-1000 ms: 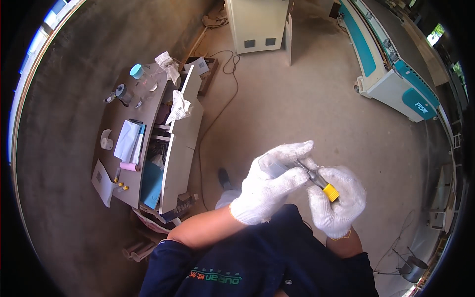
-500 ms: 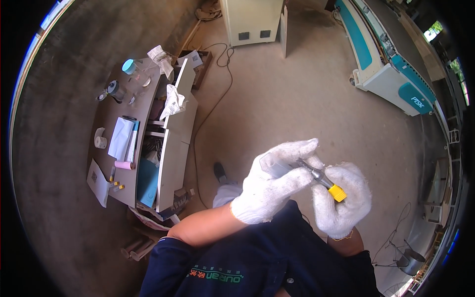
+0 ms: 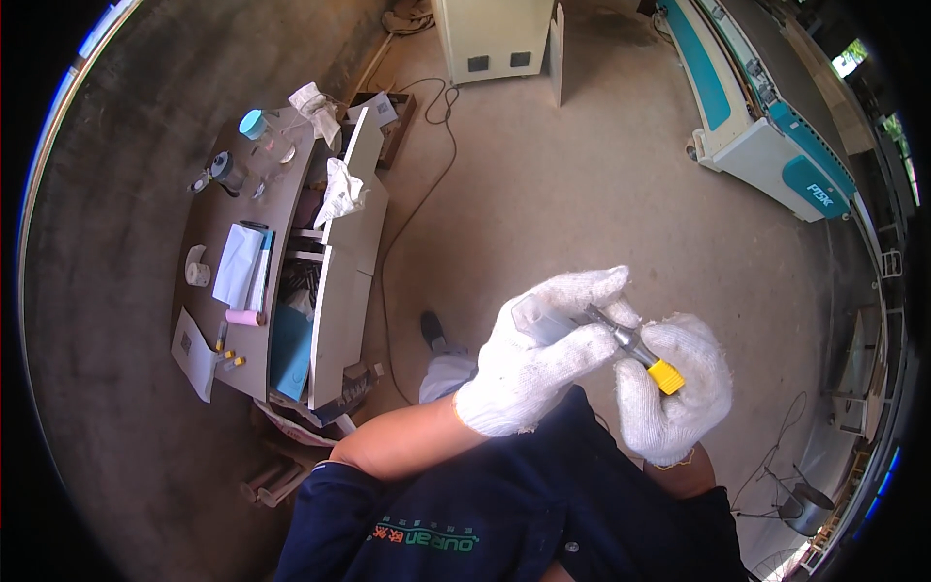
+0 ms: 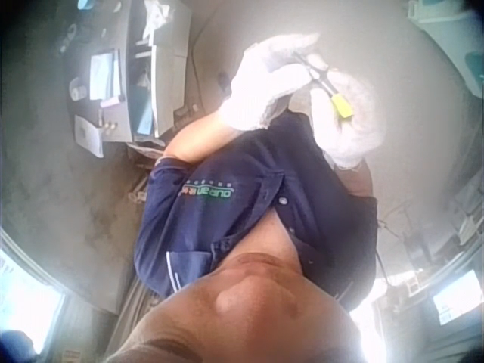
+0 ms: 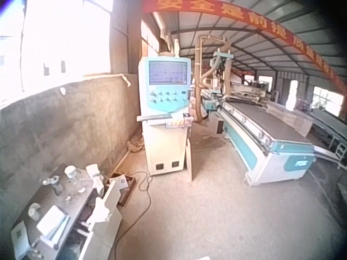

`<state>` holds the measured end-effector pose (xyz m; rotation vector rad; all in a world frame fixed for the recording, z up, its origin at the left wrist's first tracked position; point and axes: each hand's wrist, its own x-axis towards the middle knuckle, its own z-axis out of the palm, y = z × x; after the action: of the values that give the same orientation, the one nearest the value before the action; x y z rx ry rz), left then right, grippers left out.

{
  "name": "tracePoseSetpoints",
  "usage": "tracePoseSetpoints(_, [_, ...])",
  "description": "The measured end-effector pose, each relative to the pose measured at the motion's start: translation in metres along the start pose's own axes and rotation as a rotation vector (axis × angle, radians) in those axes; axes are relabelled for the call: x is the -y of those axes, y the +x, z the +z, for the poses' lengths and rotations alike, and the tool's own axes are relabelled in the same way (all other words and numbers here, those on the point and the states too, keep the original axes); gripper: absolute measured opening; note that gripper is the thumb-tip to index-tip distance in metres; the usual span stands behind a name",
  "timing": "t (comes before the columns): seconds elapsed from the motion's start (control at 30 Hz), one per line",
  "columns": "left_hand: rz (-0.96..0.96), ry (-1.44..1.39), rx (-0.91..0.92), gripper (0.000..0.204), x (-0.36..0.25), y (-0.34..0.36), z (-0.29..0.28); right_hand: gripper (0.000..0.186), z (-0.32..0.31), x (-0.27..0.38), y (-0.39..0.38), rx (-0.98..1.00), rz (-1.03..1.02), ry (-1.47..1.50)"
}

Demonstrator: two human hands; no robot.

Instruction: The person handles small transparent vials with yellow caps, opening and closing them while standing at a workbench. They pick up vials from the table and a drawer, manipulate the caps, and place them back down.

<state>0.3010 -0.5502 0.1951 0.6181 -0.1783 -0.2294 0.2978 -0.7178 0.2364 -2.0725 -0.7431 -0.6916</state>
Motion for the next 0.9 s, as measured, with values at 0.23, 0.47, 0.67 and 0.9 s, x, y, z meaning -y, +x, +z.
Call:
tracePoseSetpoints(0.23, [0.025, 0.005, 0.026, 0.049, -0.0011, -0.0031, 0.0011, 0.041, 0.0019, 0.0048, 0.0003, -0.014, -0.01, 0.044])
tracePoseSetpoints(0.47, [0.034, 0.005, 0.016, 0.049, -0.0011, -0.006, 0.0018, 0.041, 0.0034, 0.0065, -0.0013, -0.012, -0.004, 0.06])
tracePoseSetpoints(0.67, [0.039, 0.011, 0.022, 0.048, 0.0013, -0.0054, 0.0018, 0.04, -0.0001, 0.0068, -0.0036, 0.002, -0.001, 0.023])
tracePoseSetpoints(0.9, [0.006, -0.016, -0.018, 0.047, -0.0012, -0.0046, -0.0026, 0.038, 0.006, 0.0027, 0.0012, 0.028, -0.019, 0.022])
